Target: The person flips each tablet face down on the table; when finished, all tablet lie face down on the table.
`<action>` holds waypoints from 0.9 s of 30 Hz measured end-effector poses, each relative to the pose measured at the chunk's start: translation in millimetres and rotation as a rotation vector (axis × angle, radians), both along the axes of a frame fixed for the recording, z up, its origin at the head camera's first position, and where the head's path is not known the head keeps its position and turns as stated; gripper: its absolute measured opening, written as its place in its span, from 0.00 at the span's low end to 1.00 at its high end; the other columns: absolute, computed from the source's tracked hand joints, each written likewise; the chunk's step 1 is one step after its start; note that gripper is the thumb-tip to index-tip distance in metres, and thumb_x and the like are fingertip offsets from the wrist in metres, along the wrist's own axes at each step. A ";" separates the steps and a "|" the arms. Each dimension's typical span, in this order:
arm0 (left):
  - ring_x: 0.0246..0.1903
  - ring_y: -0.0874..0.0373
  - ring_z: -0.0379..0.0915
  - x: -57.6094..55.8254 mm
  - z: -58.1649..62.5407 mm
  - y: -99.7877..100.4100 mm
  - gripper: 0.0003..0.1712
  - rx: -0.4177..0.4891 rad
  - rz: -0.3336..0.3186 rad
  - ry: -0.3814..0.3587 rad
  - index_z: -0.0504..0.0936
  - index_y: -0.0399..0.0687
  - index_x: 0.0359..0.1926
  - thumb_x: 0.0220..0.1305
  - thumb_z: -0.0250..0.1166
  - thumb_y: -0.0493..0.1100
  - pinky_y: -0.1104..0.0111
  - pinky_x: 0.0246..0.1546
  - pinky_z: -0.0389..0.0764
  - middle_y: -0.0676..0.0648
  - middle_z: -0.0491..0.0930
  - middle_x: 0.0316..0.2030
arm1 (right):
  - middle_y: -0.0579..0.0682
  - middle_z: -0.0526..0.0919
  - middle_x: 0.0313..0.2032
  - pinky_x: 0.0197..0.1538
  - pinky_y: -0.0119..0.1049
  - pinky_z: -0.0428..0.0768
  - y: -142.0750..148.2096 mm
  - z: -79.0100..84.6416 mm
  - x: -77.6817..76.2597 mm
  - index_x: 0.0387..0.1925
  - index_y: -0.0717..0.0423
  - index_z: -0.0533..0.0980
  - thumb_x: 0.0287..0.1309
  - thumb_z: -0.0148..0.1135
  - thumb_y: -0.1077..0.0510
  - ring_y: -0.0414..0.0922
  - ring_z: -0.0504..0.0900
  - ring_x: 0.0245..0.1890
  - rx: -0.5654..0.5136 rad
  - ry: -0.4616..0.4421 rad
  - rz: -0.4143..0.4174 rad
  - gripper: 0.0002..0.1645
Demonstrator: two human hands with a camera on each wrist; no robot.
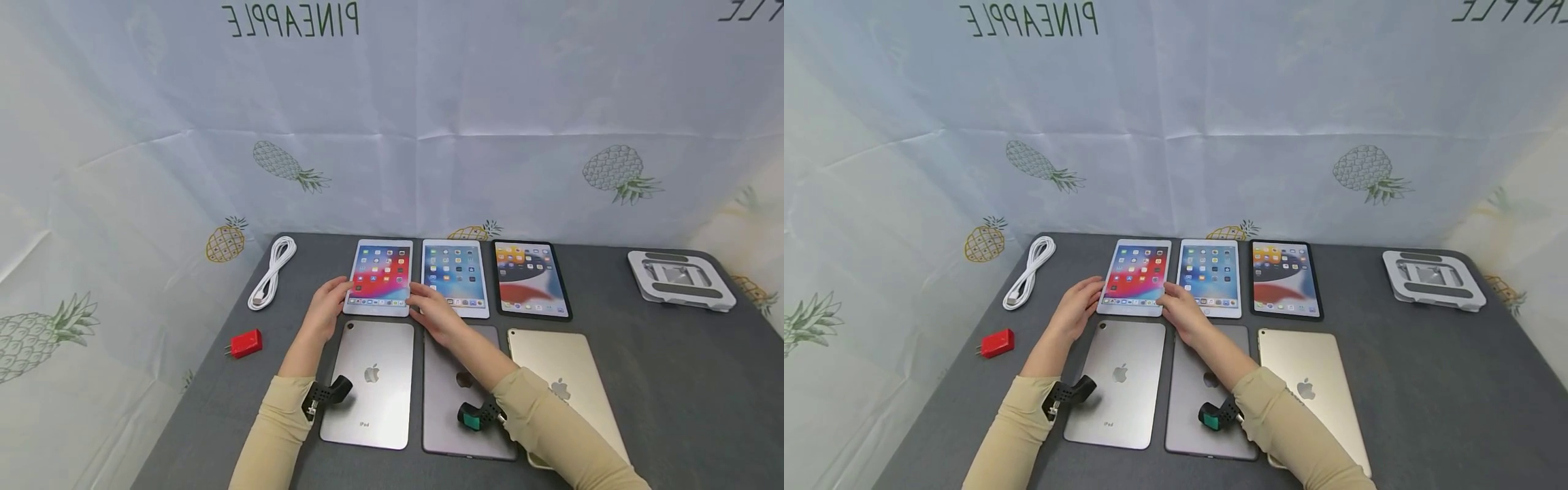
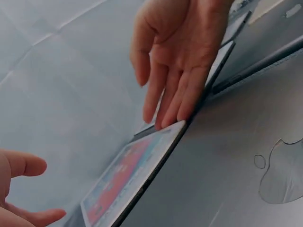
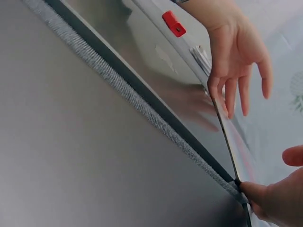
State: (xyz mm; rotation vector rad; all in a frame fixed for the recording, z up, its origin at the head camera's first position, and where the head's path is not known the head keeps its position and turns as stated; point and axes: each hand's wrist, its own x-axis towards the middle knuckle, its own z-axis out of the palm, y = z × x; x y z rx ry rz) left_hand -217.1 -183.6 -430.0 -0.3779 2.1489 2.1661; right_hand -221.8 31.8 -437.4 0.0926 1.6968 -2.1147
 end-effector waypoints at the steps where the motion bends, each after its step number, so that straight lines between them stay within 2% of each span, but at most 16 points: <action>1: 0.67 0.44 0.56 -1.1 0.4 -0.8 0.33 0.039 0.005 -0.006 0.57 0.31 0.70 0.70 0.55 0.42 0.55 0.69 0.56 0.34 0.57 0.69 | 0.60 0.54 0.72 0.69 0.48 0.60 0.2 -0.3 0.2 0.72 0.67 0.53 0.68 0.49 0.66 0.56 0.57 0.70 0.003 0.002 0.004 0.34; 5: 0.59 0.51 0.59 -4.5 1.2 -4.9 0.31 0.141 0.036 -0.022 0.59 0.30 0.70 0.71 0.53 0.39 0.63 0.64 0.62 0.35 0.62 0.65 | 0.60 0.54 0.72 0.69 0.48 0.60 1.5 -0.5 0.5 0.72 0.67 0.54 0.67 0.49 0.66 0.56 0.57 0.71 0.012 0.004 0.012 0.34; 9: 0.49 0.56 0.63 -4.6 5.3 -6.7 0.27 0.182 0.073 0.006 0.64 0.30 0.67 0.71 0.52 0.37 0.70 0.53 0.67 0.37 0.67 0.58 | 0.60 0.54 0.72 0.69 0.48 0.60 0.7 0.8 0.5 0.72 0.67 0.53 0.67 0.49 0.66 0.56 0.56 0.71 0.021 0.007 0.019 0.34; 12: 0.51 0.56 0.66 -1.6 11.2 -5.0 0.25 0.165 0.079 0.057 0.66 0.32 0.66 0.72 0.53 0.37 0.70 0.54 0.70 0.38 0.68 0.59 | 0.61 0.53 0.73 0.69 0.48 0.60 -1.3 1.3 0.7 0.72 0.67 0.53 0.67 0.50 0.66 0.56 0.56 0.71 0.027 0.012 0.026 0.35; 16: 0.57 0.54 0.66 4.2 20.8 1.1 0.23 0.117 0.081 0.124 0.69 0.35 0.65 0.72 0.54 0.36 0.63 0.61 0.69 0.38 0.68 0.62 | 0.60 0.54 0.72 0.69 0.48 0.60 -3.3 0.0 0.4 0.72 0.66 0.54 0.67 0.50 0.66 0.56 0.57 0.71 0.038 0.012 0.029 0.35; 22: 0.56 0.53 0.69 9.3 33.8 13.9 0.22 0.042 0.082 0.194 0.72 0.36 0.63 0.69 0.57 0.34 0.63 0.57 0.72 0.39 0.72 0.61 | 0.59 0.54 0.73 0.70 0.48 0.59 -4.2 -1.8 0.2 0.72 0.65 0.54 0.67 0.50 0.65 0.56 0.57 0.70 0.037 0.009 0.035 0.34; 27: 0.58 0.51 0.67 10.9 38.4 21.4 0.21 0.018 0.064 0.240 0.73 0.35 0.63 0.70 0.56 0.32 0.62 0.60 0.71 0.37 0.72 0.60 | 0.60 0.54 0.72 0.70 0.49 0.58 -6.2 -2.0 1.4 0.72 0.66 0.54 0.67 0.48 0.66 0.56 0.57 0.69 0.022 0.010 0.032 0.34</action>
